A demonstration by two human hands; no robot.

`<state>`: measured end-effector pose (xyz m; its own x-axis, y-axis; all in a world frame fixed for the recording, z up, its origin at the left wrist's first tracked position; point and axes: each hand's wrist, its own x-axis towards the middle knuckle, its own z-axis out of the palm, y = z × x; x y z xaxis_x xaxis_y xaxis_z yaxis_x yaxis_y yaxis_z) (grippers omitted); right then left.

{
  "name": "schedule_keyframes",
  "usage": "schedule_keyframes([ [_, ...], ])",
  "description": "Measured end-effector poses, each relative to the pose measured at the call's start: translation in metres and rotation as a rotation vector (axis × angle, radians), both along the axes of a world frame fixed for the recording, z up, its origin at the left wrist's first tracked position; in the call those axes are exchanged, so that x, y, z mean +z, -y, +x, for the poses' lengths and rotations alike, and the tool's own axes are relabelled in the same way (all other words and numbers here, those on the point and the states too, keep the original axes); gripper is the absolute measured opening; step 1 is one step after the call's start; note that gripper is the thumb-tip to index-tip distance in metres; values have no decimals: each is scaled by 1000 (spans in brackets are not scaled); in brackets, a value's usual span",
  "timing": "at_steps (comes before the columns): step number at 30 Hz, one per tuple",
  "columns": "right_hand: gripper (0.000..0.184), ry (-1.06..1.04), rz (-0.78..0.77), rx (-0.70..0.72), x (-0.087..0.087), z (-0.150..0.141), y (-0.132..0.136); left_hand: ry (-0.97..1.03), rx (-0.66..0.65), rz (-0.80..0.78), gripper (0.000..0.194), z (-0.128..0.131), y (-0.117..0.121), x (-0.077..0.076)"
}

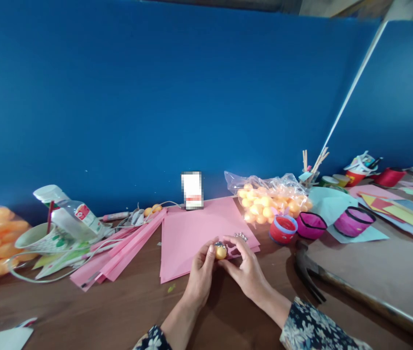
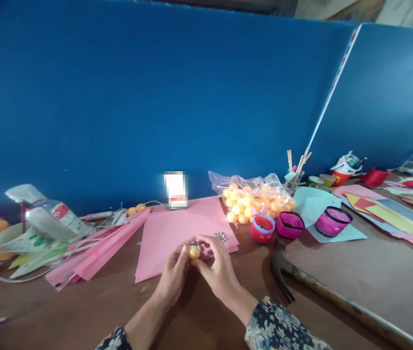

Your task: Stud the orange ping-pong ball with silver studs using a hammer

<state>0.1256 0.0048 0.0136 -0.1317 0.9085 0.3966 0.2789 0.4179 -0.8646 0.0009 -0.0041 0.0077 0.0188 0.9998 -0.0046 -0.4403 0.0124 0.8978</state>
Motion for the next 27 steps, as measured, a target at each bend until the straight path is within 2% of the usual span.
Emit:
schedule_keyframes([
  [4,36,-21,-31,19,-2,1,1,-44,51,-17,41,0,0,-2],
  [10,30,-36,-65,46,1,2,1,9,-76,-23,39,0,3,5],
  [17,36,-8,-57,43,-3,2,-2,-33,-62,24,30,1,1,3],
  [27,36,-17,-49,72,-2,1,-2,-25,-68,17,38,-1,3,0],
])
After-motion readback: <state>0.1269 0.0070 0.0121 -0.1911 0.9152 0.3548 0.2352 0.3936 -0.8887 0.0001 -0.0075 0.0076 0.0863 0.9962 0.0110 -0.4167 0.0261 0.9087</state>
